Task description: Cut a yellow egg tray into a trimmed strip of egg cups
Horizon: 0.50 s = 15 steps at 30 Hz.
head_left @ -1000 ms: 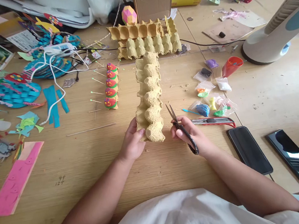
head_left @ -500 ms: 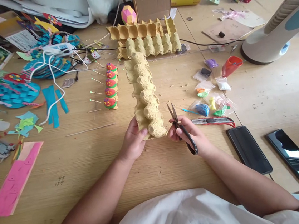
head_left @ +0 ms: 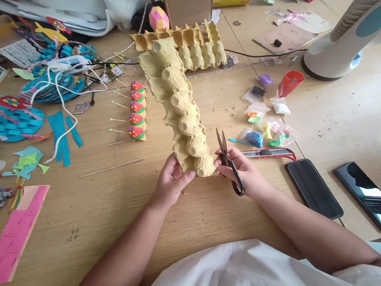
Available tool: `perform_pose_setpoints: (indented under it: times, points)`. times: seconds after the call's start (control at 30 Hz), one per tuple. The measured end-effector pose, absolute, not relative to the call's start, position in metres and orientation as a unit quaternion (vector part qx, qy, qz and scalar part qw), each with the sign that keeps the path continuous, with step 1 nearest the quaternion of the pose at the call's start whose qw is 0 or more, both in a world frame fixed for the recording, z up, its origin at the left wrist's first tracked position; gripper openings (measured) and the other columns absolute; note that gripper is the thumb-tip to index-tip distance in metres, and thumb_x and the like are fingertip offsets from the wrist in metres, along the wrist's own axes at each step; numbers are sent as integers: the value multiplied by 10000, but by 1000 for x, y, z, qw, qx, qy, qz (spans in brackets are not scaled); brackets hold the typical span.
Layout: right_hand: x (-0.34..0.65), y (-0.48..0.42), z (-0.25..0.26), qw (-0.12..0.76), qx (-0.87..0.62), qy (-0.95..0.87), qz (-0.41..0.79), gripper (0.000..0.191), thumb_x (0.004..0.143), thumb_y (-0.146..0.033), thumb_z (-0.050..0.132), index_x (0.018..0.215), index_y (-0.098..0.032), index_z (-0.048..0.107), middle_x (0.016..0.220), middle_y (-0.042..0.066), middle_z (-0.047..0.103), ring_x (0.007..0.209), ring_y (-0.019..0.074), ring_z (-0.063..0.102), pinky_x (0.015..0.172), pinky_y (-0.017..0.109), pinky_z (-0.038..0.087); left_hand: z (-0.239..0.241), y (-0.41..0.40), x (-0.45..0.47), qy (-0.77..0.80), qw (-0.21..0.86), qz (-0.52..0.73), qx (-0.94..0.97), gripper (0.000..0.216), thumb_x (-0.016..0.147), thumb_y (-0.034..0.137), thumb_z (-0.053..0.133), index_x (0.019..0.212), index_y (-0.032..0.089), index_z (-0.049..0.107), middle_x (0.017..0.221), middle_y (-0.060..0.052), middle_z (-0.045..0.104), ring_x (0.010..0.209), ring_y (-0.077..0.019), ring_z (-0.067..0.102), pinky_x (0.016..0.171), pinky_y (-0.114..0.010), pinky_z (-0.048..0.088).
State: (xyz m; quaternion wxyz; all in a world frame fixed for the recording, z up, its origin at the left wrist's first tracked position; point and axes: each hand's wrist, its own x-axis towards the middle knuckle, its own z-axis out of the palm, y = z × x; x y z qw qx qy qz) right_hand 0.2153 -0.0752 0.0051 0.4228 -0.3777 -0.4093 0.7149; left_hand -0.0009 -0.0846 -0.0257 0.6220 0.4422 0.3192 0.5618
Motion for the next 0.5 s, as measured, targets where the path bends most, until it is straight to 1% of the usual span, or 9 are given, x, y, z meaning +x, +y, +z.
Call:
perform_pose_setpoints:
  times: [0.1,0.23,0.43,0.5]
  points:
    - [216,-75,3,423,-376,-404,719,403,793,-338,820,1093,-276,558,866,-36,634,761,128,603,758,286,493,-26,-85,-1,324,623,558,443,513,830,244,792,1308,289,613,1331,-42,680,1233,-199,628,1044,-324,504]
    - [216,-75,2,422,-373,-405,720,415,775,-318,826,1090,-273,558,856,-39,626,760,123,588,761,279,489,-27,-85,-2,334,620,553,445,520,813,253,807,1298,268,619,1322,-57,684,1217,-213,638,1038,-334,507]
    - [217,-75,6,417,-385,-415,711,390,813,-358,785,1104,-273,540,877,-28,615,766,133,589,768,292,483,-25,-86,-1,339,621,553,439,520,810,241,805,1298,260,625,1336,-70,682,1228,-228,640,1041,-352,516]
    - [216,-75,6,414,-385,-423,708,416,795,-359,797,1106,-279,533,876,-28,609,766,132,573,746,281,471,-25,-87,-1,339,626,551,435,531,798,235,817,1294,261,629,1328,-69,686,1230,-237,644,1046,-368,516]
